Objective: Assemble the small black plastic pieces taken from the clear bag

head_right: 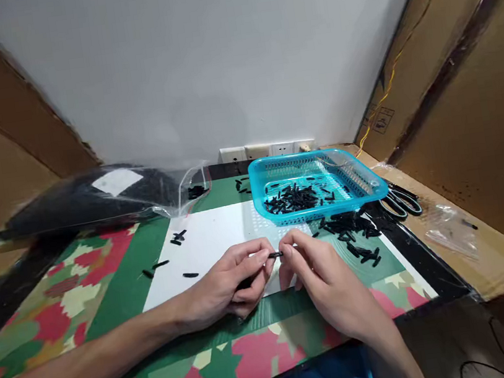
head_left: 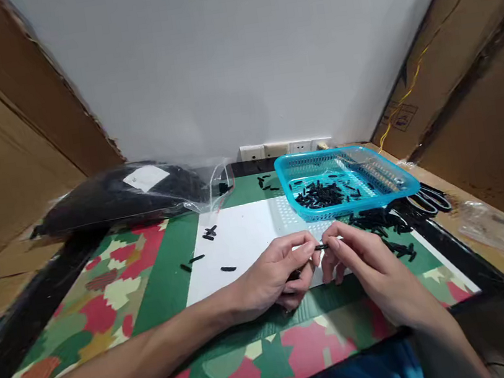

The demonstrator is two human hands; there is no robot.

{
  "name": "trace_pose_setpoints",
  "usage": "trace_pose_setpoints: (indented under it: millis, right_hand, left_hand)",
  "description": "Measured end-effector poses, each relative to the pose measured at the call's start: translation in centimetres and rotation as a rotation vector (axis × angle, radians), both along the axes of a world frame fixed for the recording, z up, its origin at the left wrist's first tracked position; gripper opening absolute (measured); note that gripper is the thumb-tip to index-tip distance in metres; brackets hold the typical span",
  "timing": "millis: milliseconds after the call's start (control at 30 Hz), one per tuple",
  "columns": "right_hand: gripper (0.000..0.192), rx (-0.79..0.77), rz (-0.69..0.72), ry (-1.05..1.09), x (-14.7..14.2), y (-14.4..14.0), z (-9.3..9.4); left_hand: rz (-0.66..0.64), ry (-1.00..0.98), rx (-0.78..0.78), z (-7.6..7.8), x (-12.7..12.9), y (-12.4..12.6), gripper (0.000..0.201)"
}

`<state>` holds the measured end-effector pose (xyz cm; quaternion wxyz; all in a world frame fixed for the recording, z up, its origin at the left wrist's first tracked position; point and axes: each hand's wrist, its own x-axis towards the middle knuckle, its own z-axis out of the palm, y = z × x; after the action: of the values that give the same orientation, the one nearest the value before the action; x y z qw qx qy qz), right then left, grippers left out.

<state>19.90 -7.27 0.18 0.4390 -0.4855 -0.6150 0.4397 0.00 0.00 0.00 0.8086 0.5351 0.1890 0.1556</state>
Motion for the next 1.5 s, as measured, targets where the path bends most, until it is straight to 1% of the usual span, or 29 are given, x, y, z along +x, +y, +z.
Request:
trace_pose_setpoints:
  millis: [167, 233, 333, 500, 567, 667, 967, 1200, 1367, 1500]
  right_hand:
    - [0.027, -0.031, -0.03, 0.015, -0.12, -0.2, -0.31]
    - [0.024, -0.016, -0.062, 0.036, -0.12, -0.25, -0.26]
    - [0.02, 0.081, -0.12, 0.018, -0.13, -0.25, -0.04]
    - [0.009, 0.305, -0.17, -0.099, -0.13, -0.1, -0.09]
    - [0.009, 0.338, -0.219, -0.118, -0.09, -0.05, -0.28]
    - [0.009, 0.304, -0.246, -0.105, 0.0, -0.04, -0.39]
    - [0.022, 0.164, -0.188, -0.176, -0.19, 0.05, 0.31]
    - [0.02, 0.157, -0.188, -0.183, -0.3, 0.04, 0.37]
    - [0.023, 0.156, -0.133, -0.198, -0.37, -0.08, 0.45]
    - [0.022, 0.148, -0.132, -0.185, -0.43, -0.05, 0.45]
  left_hand:
    - [0.005, 0.012, -0.026, -0.22, -0.19, 0.03, 0.031]
    - [0.011, 0.018, -0.031, -0.2, -0.2, 0.03, 0.031]
    - [0.021, 0.035, -0.036, -0.04, -0.16, 0.01, 0.032]
    - [0.041, 0.023, -0.067, 0.07, -0.04, 0.05, 0.033]
    - [0.039, 0.017, -0.079, 0.03, 0.01, 0.11, 0.034]
    - [0.027, 0.015, -0.09, -0.04, 0.05, 0.18, 0.035]
    - [0.014, 0.022, -0.078, 0.01, 0.05, 0.18, 0.039]
    - [0.03, 0.028, -0.079, -0.1, 0.04, 0.2, 0.041]
    - [0.017, 0.051, -0.075, -0.11, -0.07, 0.19, 0.042]
    - [0.018, 0.051, -0.073, -0.12, -0.09, 0.16, 0.043]
